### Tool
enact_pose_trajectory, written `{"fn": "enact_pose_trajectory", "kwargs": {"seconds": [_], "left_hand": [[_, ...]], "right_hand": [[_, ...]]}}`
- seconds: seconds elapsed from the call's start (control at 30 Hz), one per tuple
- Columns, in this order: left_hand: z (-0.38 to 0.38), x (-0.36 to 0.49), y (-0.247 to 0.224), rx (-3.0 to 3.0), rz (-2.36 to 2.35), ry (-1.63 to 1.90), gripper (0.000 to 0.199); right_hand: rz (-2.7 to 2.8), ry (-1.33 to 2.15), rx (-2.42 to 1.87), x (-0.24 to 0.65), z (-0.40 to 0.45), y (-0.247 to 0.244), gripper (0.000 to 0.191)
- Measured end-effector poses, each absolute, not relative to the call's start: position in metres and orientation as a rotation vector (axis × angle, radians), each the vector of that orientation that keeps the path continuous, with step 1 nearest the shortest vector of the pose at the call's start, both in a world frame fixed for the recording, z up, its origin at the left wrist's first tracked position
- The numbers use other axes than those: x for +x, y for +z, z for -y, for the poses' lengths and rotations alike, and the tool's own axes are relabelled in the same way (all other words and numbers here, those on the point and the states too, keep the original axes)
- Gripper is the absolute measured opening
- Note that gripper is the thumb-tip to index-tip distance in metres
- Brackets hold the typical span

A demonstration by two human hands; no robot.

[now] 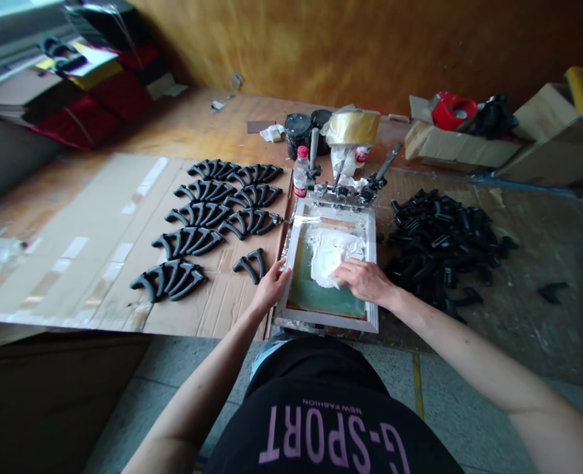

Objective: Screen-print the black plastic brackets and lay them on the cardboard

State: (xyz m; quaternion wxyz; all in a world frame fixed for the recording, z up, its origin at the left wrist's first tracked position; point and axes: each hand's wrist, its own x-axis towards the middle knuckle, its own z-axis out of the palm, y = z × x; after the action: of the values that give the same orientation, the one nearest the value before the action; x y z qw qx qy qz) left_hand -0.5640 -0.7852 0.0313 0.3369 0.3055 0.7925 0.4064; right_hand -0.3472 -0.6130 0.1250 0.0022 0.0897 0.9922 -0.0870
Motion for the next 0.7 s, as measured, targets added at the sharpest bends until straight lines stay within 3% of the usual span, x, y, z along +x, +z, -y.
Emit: {"fn": "enact_pose_trajectory", "kwargs": {"seconds": [0.1,0.27,0.43,0.63,0.7], "left_hand": [[0.785,-0.564,0.032,0.804,-2.057,1.078,0.056],[0.785,-0.563,0.038,0.783,-2.013,1.093,0.058],[0.784,-0.563,0.047,0.761,-1.984,1.096,0.058],[0.786,-0.569,0.101,0.733,-1.832,1.190,0.067],[0.782,-0.570,0.130,0.736,-1.796,1.290,0.062]], "right_hand": [[-3.138,-0.272,0.348,-0.353,0.610,0.126,0.015],[-3.264,-0.120,0.434,-0.350,0.632,0.106,0.030],[-3.259,-0.301,0.396,-0.351,0.627,0.115,0.021],[-3.264,-0.364,0.998,-0.398,0.558,0.167,0.061],[-3.279,-0.443,1.240,-0.386,0.530,0.178,0.061]]}}
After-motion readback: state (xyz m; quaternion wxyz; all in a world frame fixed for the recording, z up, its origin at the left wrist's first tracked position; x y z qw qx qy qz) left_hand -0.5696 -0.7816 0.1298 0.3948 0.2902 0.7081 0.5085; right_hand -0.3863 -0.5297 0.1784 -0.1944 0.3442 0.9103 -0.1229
